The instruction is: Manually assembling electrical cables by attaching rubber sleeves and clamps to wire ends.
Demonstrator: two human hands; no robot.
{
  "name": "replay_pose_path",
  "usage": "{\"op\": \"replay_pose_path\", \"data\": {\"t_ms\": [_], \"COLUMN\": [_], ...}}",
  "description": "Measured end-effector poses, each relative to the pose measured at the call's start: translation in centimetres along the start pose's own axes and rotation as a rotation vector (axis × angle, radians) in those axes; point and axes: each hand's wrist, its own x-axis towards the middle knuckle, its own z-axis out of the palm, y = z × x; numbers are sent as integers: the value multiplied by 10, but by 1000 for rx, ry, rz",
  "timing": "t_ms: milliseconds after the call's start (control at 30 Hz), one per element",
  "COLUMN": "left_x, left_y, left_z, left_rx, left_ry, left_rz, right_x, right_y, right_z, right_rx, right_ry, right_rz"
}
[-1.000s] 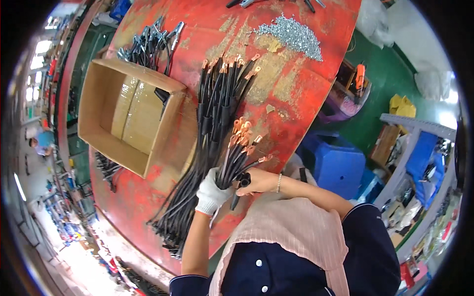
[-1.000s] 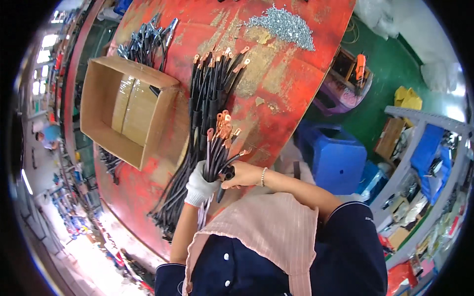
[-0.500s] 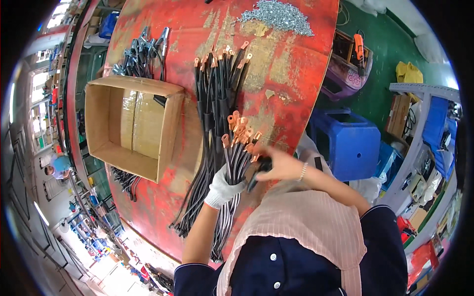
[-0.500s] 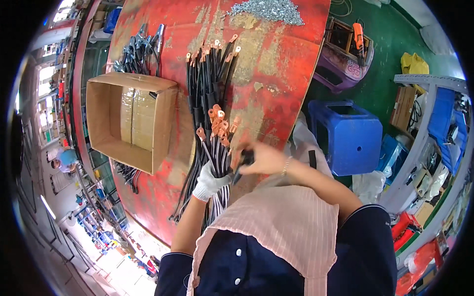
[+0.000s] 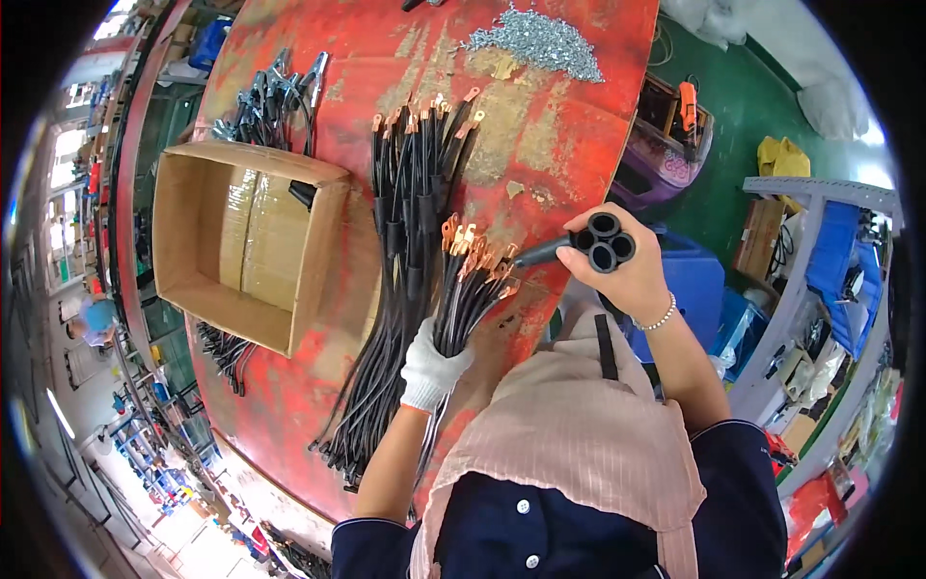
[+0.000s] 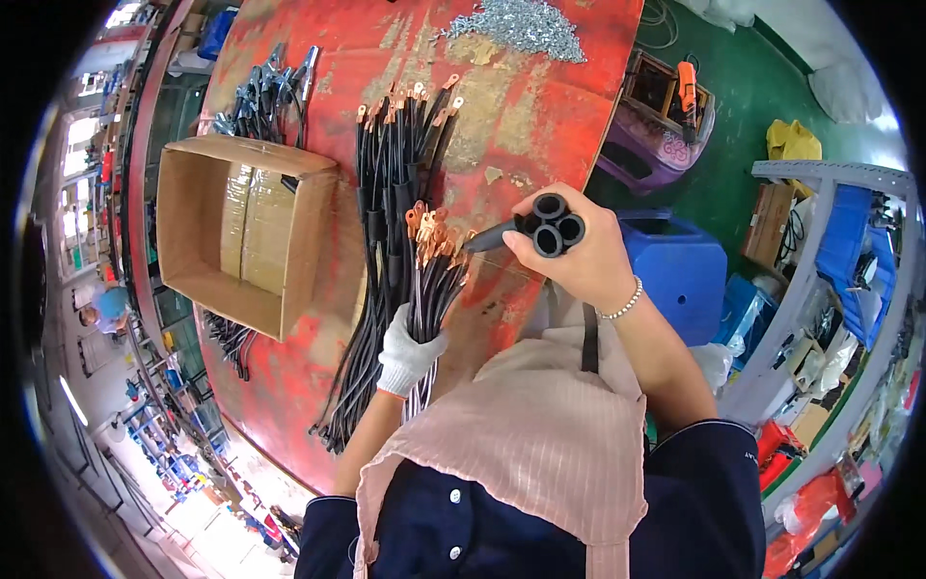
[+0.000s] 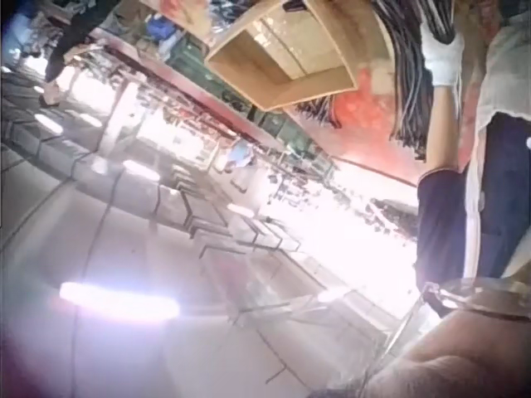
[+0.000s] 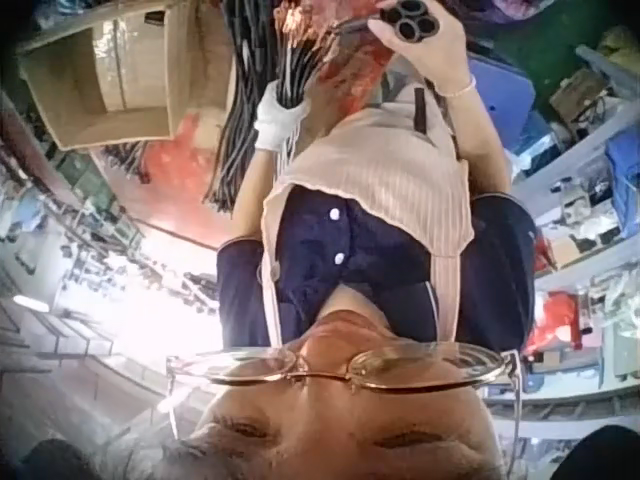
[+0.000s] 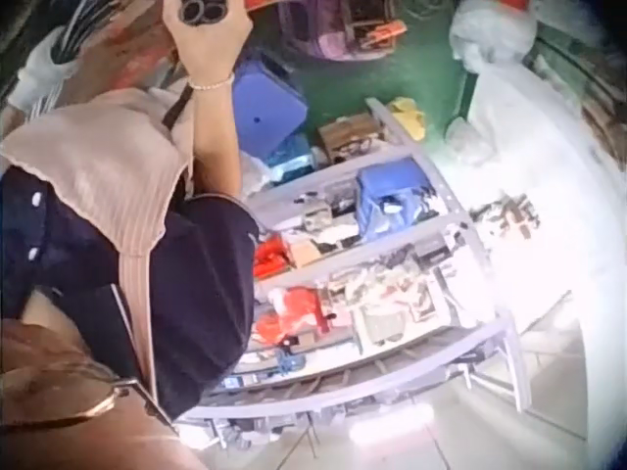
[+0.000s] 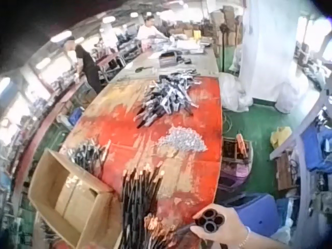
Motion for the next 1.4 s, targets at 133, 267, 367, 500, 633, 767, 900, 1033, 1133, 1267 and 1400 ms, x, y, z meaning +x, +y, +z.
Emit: {"op": "replay_pose_path", "data": {"t_ms": [133, 267, 367, 500, 633, 767, 900, 1033, 1133, 1267, 1400], "left_x": [-6, -10, -13, -14, -17, -16, -12, -12, -11, -14, -10], "left_y": [6, 15, 18, 22, 17, 6, 4, 10, 5, 7, 17], "left_z": [8, 12, 14, 14, 10, 0, -4, -4, -6, -13, -15], "left_rx": [174, 201, 219, 231, 156, 22, -30, -38, -83, -144, -40], "left_ry": [76, 116, 119, 121, 122, 37, -6, -23, -48, -60, -74], "left_rz": [-41, 0, -32, -64, -4, -2, -42, -47, -39, -26, -8], "right_x": [4, 7, 8, 12, 18, 14, 9, -8, -7, 2, -47], "right_y": [-2, -12, -11, -6, 23, 55, 66, 83, 84, 87, 127], "right_z": [-3, -9, -13, -12, -12, -7, 4, 36, 31, 31, 94], "right_rx": [-118, -229, -285, -289, -181, 79, 434, 612, 679, 577, 436], "right_ry": [-55, -85, -143, -233, -341, -322, -264, -42, -211, -476, -590], "right_rz": [-56, -99, -52, 8, 85, 226, 464, 411, 327, 291, 314]}}
